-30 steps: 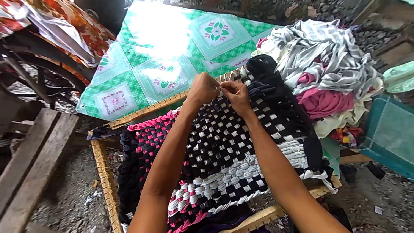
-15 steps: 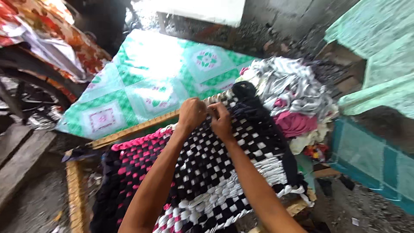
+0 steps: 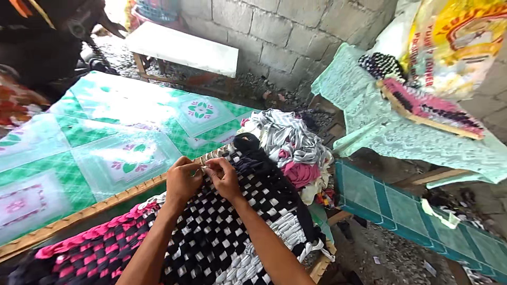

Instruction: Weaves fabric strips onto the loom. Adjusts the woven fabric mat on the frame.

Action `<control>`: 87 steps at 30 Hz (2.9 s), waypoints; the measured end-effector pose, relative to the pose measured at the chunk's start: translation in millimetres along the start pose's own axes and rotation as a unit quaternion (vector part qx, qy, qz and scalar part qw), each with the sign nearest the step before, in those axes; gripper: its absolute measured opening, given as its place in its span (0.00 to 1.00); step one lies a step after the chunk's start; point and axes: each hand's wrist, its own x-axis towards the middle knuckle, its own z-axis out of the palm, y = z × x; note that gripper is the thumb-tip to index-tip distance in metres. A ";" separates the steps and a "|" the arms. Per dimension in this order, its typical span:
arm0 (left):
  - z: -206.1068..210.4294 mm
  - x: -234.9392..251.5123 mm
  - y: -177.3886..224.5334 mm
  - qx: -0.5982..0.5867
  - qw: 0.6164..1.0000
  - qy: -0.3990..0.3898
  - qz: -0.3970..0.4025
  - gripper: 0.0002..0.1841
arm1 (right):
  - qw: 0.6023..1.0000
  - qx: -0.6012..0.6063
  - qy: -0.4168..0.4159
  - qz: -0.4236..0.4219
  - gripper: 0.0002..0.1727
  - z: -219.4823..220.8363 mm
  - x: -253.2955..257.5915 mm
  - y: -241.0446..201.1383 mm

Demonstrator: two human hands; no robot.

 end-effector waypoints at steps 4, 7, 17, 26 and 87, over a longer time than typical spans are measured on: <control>-0.7 -6.3 -2.8 -0.028 0.999 0.027 0.017 0.07 | 1.000 -0.006 -0.011 -0.007 0.09 1.6 0.1 1.9; -3.4 -6.5 -2.3 -0.060 0.998 0.029 0.014 0.06 | 0.999 0.032 -0.026 0.000 0.09 -0.2 0.7 0.7; -7.6 -4.5 -12.0 -0.093 0.995 -0.003 0.037 0.07 | 0.995 0.087 -0.034 0.028 0.07 -3.6 2.9 2.0; -12.6 -11.6 -14.2 -0.111 0.993 -0.031 0.016 0.10 | 0.996 0.070 -0.018 0.052 0.06 1.1 1.4 3.2; -2.8 22.4 38.9 -0.061 0.927 -0.092 -0.357 0.25 | 0.997 0.017 -0.026 0.072 0.09 5.2 -6.6 -18.5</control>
